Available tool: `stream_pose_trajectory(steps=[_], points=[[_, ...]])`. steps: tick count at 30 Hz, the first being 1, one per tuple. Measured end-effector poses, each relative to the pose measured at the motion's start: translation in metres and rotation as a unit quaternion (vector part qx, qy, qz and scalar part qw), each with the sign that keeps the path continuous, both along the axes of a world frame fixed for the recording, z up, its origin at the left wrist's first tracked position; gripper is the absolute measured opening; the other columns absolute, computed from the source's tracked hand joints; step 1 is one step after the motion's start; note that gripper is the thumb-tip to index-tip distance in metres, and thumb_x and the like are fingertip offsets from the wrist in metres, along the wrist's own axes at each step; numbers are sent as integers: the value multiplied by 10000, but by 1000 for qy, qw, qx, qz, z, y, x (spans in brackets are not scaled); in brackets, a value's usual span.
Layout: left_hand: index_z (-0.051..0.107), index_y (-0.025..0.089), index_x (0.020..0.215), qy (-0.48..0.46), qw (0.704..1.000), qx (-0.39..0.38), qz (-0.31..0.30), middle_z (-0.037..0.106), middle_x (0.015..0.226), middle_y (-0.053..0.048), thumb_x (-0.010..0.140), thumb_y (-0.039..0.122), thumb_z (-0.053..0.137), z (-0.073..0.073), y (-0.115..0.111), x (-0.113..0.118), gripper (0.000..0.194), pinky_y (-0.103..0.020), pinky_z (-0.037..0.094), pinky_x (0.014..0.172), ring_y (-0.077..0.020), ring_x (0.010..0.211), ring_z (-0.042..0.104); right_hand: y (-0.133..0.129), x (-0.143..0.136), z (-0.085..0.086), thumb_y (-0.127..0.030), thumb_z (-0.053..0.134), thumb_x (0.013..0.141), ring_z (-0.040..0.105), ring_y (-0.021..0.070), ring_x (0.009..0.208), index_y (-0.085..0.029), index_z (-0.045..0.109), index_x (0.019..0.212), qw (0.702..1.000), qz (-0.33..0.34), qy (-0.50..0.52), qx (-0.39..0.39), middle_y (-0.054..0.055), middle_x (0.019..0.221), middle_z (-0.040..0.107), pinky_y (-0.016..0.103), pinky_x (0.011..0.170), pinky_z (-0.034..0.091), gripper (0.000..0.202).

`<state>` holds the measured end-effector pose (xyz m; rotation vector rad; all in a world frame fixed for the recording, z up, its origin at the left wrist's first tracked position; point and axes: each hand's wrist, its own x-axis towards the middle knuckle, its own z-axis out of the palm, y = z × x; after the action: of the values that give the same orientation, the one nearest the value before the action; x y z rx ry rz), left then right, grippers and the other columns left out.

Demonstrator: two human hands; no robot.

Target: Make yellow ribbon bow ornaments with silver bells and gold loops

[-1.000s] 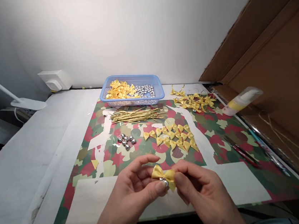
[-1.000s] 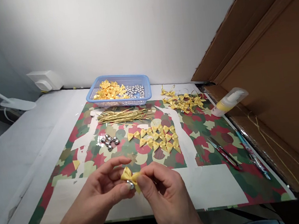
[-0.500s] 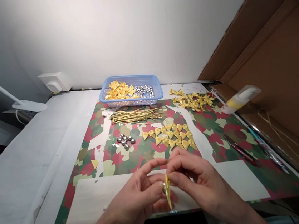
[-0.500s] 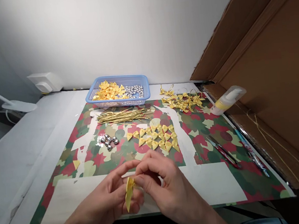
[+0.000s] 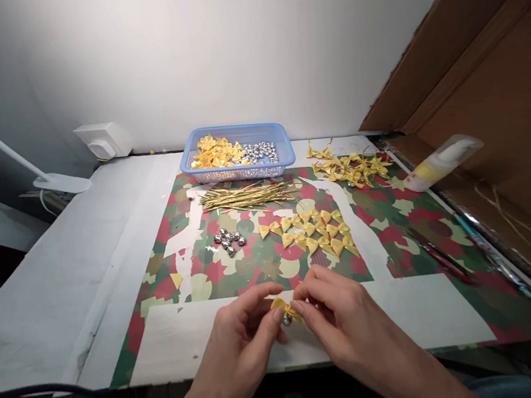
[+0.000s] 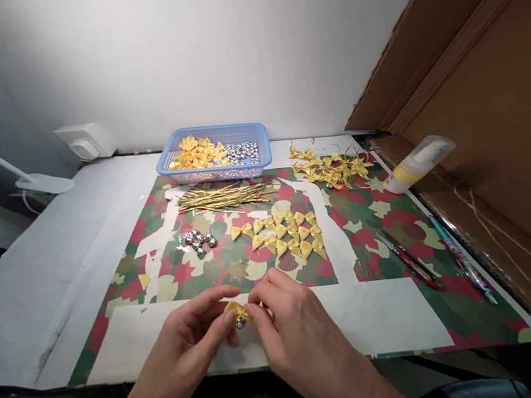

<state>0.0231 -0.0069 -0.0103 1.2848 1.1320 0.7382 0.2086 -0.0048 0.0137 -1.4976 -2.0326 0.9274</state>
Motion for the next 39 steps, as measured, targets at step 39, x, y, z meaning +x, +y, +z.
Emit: stream_pose_trajectory(steps=[39], points=[[629, 180, 1246, 480, 827, 293, -5, 659, 1261, -101, 976, 294, 635, -7, 166, 5, 293, -452, 585, 869, -249, 1042, 681, 15, 1, -57, -154, 520, 982, 706, 149, 902, -258, 716, 1122, 940, -136, 251, 185, 24, 983, 738, 218, 803, 570, 263]])
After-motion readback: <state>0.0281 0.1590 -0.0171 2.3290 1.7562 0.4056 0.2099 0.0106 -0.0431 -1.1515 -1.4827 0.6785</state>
